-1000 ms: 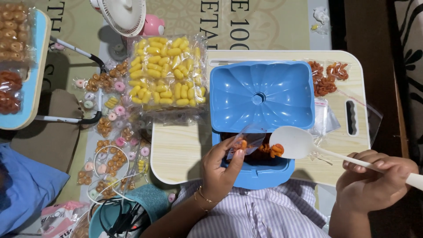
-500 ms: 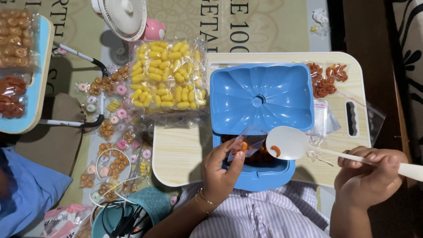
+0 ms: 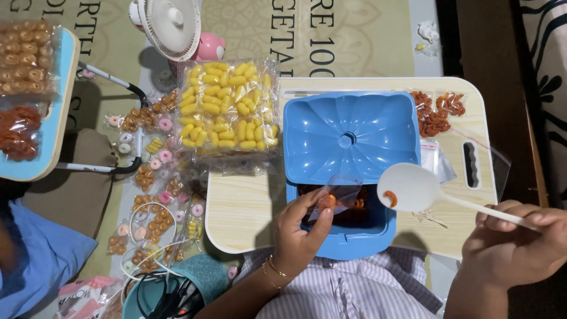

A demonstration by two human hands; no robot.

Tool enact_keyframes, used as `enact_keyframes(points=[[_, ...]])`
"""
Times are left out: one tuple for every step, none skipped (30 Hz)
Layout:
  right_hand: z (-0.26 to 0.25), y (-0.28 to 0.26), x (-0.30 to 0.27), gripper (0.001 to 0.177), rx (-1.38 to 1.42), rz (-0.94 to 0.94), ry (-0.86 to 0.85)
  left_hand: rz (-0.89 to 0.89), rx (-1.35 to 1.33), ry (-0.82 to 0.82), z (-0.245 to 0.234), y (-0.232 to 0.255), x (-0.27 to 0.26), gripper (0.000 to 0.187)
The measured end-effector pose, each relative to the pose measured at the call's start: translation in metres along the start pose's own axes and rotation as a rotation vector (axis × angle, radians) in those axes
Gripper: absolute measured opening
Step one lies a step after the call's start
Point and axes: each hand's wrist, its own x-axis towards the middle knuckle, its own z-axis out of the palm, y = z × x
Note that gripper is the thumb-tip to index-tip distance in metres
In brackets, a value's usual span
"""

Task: A person is manually portioning and packing small orange snacks into individual plastic bags using a spoon and their hands.

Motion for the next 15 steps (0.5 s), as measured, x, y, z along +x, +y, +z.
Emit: enact_keyframes(points=[[-0.004,0.002,0.002,0.022,0.103,0.049,0.018,0.018,-0.001,-0.014,0.0,-0.001,0.0,0.04],[-0.009,0.003,0.004,0.021,0.206,0.097,0.038,0.036,-0.002,-0.029,0.0,-0.002,-0.001,0.048],[-0.009,0.003,0.006,0.021,0.204,0.1,0.038,0.032,-0.002,-0.029,0.002,-0.002,0.0,0.048],[-0.009,0.003,0.007,0.02,0.172,0.047,-0.02,0.062,-0.023,-0.03,0.003,-0.002,0.0,0.048],[-0.008,0.005,0.009,0.021,0.143,-0.01,-0.075,0.096,-0.044,-0.032,0.004,-0.003,0.002,0.05],[-0.001,0.001,0.008,0.021,0.144,-0.011,-0.073,0.097,-0.043,-0.033,0.004,-0.003,0.001,0.05],[0.005,-0.003,0.007,0.019,0.142,-0.003,-0.084,0.064,0.024,-0.027,0.003,-0.003,0.001,0.046],[0.012,-0.008,0.006,0.019,0.14,0.005,-0.095,0.031,0.091,-0.021,0.003,-0.003,0.0,0.044],[0.016,-0.01,0.005,0.019,0.141,0.006,-0.095,0.03,0.092,-0.021,0.003,-0.003,0.001,0.044],[0.02,-0.012,0.003,0.021,0.081,-0.063,-0.146,0.035,0.066,-0.027,0.003,-0.003,0.001,0.043],[0.024,-0.014,0.002,0.024,0.021,-0.132,-0.197,0.038,0.041,-0.032,0.003,-0.003,0.002,0.043],[0.024,-0.012,0.001,0.024,0.022,-0.13,-0.198,0.037,0.042,-0.031,0.003,-0.004,0.001,0.043],[0.023,-0.01,0.001,0.029,-0.008,-0.214,-0.257,0.041,0.053,-0.028,0.003,-0.004,0.001,0.041],[0.023,-0.009,0.001,0.037,-0.038,-0.298,-0.315,0.045,0.063,-0.026,0.003,-0.005,0.001,0.04],[0.02,-0.006,0.0,0.037,-0.035,-0.298,-0.319,0.045,0.064,-0.021,0.003,-0.005,0.001,0.04]])
